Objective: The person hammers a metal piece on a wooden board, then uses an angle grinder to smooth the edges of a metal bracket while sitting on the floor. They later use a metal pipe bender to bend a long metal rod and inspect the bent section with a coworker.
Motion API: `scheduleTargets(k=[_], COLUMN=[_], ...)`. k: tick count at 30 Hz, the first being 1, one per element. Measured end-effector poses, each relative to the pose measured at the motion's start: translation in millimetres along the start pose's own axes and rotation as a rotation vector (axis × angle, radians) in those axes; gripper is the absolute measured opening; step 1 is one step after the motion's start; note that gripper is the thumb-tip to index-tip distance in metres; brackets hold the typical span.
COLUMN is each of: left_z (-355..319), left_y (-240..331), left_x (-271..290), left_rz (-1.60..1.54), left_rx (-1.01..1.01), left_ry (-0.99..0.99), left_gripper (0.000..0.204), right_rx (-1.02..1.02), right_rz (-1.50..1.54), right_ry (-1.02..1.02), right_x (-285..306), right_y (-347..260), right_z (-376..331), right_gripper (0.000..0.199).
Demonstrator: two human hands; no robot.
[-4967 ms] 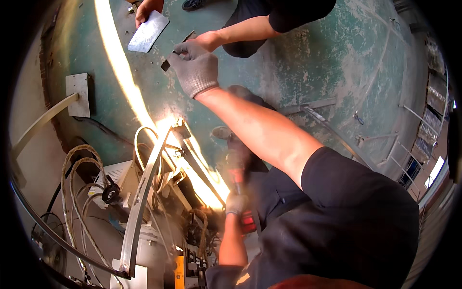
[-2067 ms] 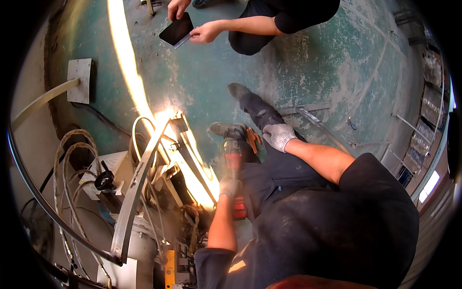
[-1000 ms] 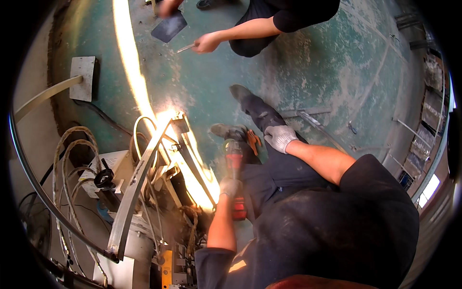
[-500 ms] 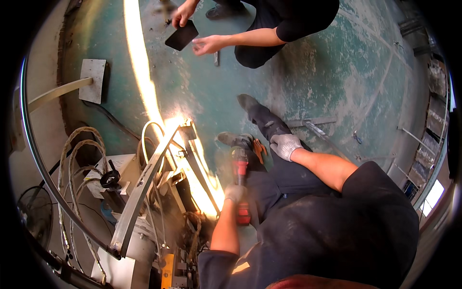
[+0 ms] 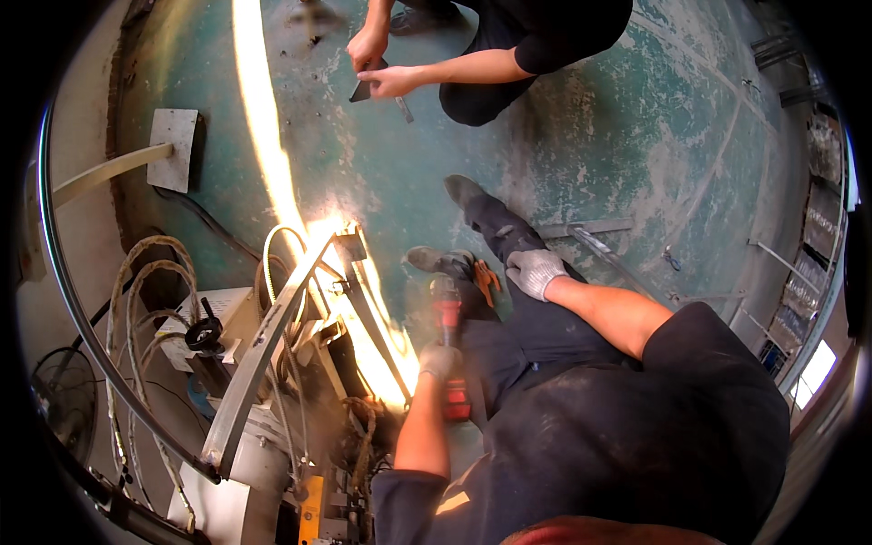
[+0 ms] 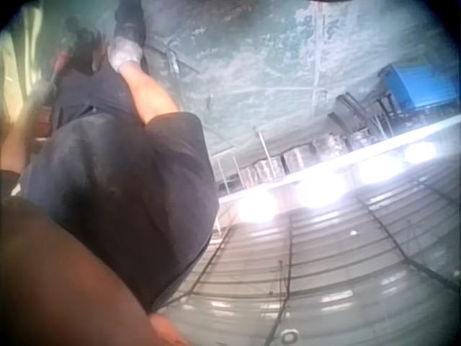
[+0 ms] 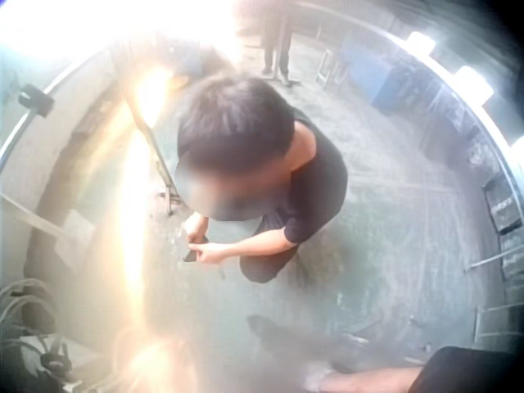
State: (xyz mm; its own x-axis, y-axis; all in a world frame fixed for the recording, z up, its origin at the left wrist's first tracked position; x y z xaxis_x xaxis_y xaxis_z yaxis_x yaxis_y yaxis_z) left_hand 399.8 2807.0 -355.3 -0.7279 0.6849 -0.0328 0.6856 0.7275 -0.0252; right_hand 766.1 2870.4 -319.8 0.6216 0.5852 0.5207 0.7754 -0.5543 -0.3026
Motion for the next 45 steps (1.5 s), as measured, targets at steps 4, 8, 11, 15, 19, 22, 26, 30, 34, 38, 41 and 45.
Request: scheduleTargets(k=[4, 8, 11, 15, 19, 22, 26, 30, 34, 38, 41, 45], left_z=[-8, -19, -29, -27, -32, -12, -6, -23, -40, -40, -55, -49], left_y=[8, 17, 25, 27, 34, 15, 7, 26, 40, 41, 60, 55], left_x=[-1, 0, 1, 2, 6, 5, 6, 6, 4, 4, 7, 8], left_rz=[0.041, 0.083, 0.012, 0.054, 0.03, 0.001, -0.011, 0.078, 0.054, 0.099, 0.103, 0.095], left_rx=[-0.007, 0.011, 0.003, 0.006, 0.022, 0.018, 0.019, 0.011, 0.022, -0.001, 0.016, 0.029], left_ry=[0.001, 0.009, 0.023, 0.044, 0.046, 0.048, 0.043, 0.063, 0.054, 0.076, 0.07, 0.087], left_gripper=[0.029, 0.029, 0.03, 0.031, 0.03, 0.03, 0.032, 0.033, 0.034, 0.034, 0.036, 0.042], right_rx=[0.002, 0.014, 0.018, 0.01, 0.004, -0.006, -0.001, 0.004, 0.007, -0.006, -0.004, 0.021], right_rz=[0.003, -0.002, -0.013, -0.015, -0.021, -0.035, -0.017, -0.02, -0.026, -0.033, -0.019, -0.033], right_ry=[0.008, 0.012, 0.011, 0.014, 0.007, -0.012, -0.005, -0.022, -0.034, -0.042, -0.022, -0.018], right_x=[-1, -2, -2, 2, 2, 5, 7, 7, 8, 10, 13, 15], right_y=[2, 2, 3, 3, 3, 3, 2, 4, 4, 3, 2, 3], right_z=[0, 0, 1, 0, 1, 0, -2, -1, -1, 0, 0, 0], right_gripper=[0.023, 0.022, 0.022, 0.023, 0.024, 0.024, 0.023, 0.025, 0.027, 0.025, 0.023, 0.025])
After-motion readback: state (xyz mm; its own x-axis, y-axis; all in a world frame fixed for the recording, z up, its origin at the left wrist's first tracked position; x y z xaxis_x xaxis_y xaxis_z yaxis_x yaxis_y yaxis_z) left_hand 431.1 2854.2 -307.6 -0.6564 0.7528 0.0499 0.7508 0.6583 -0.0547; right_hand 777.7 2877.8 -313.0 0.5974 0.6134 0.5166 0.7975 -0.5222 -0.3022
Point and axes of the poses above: each hand's wrist, its own z-axis towards the middle knuckle, its own x-axis out of the back of the hand, y = z × x, the point moved 7 cm from there along z, towards the middle knuckle, and after that the axes turned 2 degrees about -y, right-handed, at the moved point
